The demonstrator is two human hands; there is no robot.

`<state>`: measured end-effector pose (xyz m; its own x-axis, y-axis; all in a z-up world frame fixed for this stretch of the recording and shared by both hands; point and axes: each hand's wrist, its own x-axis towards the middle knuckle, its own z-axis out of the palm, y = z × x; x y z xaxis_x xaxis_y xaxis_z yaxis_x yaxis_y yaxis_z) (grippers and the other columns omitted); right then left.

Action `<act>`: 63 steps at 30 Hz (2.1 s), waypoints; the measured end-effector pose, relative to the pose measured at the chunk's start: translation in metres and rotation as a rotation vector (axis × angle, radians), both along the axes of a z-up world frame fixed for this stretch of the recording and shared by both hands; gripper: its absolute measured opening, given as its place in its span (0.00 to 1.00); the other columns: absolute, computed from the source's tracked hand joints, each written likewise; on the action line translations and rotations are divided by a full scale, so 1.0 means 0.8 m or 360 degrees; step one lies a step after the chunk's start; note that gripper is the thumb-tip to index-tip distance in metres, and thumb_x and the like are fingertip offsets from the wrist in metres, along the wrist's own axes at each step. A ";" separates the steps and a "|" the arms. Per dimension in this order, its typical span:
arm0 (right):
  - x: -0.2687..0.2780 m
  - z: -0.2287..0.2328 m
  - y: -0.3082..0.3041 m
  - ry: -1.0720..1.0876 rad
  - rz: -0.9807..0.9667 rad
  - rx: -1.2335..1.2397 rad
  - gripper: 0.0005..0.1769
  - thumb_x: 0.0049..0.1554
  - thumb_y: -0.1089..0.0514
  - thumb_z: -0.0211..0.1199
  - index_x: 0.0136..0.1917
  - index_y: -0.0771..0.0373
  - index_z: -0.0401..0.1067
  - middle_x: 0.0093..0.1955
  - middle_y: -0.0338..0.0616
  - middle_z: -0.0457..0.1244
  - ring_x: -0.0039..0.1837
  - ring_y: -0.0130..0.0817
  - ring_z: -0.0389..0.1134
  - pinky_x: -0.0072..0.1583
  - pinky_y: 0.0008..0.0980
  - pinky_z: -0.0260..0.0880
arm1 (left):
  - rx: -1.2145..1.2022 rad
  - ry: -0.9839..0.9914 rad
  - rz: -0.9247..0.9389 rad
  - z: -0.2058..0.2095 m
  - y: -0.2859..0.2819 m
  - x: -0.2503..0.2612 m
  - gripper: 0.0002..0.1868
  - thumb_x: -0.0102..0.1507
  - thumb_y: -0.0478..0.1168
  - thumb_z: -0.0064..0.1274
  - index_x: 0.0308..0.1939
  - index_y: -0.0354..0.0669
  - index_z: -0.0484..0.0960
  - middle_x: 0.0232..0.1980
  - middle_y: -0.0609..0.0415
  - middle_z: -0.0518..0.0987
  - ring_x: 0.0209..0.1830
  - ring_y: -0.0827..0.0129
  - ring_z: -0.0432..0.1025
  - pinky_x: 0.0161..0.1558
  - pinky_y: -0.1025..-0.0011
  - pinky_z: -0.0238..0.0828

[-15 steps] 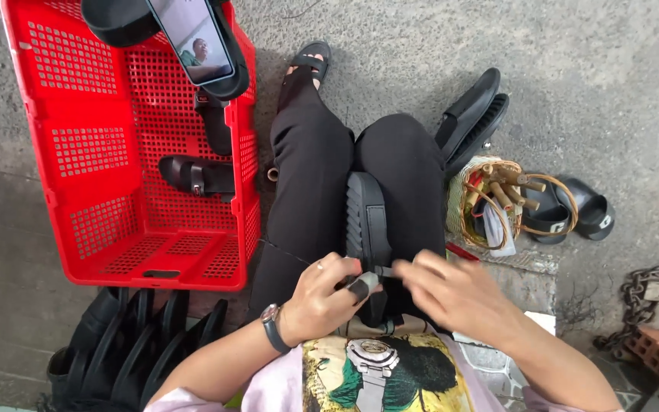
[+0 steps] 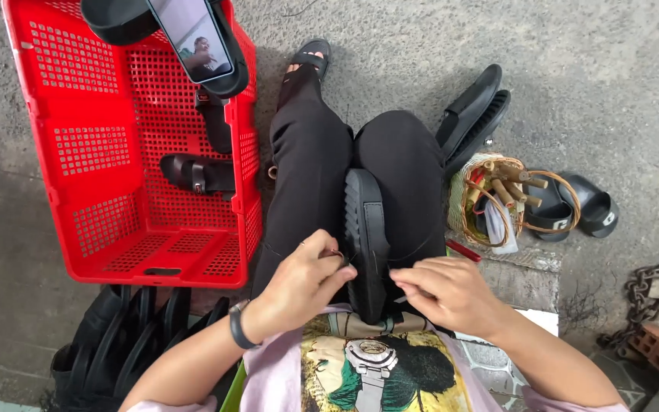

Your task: Hand-stitching the sole of a black sandal to repair it using a needle and thread.

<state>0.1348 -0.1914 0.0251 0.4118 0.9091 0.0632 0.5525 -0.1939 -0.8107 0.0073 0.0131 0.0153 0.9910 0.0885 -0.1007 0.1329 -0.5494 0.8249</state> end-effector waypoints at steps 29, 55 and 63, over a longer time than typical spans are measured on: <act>0.027 -0.007 0.005 -0.0957 0.0248 -0.0327 0.24 0.56 0.60 0.47 0.66 0.50 0.64 0.42 0.43 0.57 0.29 0.32 0.60 0.34 0.31 0.66 | 0.1240 -0.0832 -0.0037 -0.007 0.056 0.049 0.07 0.58 0.33 0.58 0.34 0.33 0.77 0.36 0.42 0.67 0.53 0.35 0.68 0.53 0.47 0.68; 0.033 0.002 0.010 -0.0614 0.0374 -0.0475 0.23 0.58 0.55 0.49 0.67 0.47 0.65 0.35 0.37 0.58 0.28 0.37 0.65 0.33 0.32 0.67 | 0.0008 -0.0565 0.0075 -0.017 0.008 0.035 0.31 0.51 0.49 0.65 0.44 0.26 0.71 0.56 0.33 0.67 0.49 0.42 0.73 0.39 0.63 0.77; 0.036 -0.032 0.014 -0.1077 0.0550 -0.0309 0.30 0.52 0.64 0.44 0.68 0.50 0.60 0.39 0.42 0.53 0.31 0.35 0.62 0.36 0.32 0.65 | -0.0184 -0.0516 0.0064 -0.018 0.019 0.040 0.29 0.50 0.48 0.65 0.39 0.27 0.71 0.56 0.34 0.67 0.49 0.43 0.73 0.40 0.63 0.77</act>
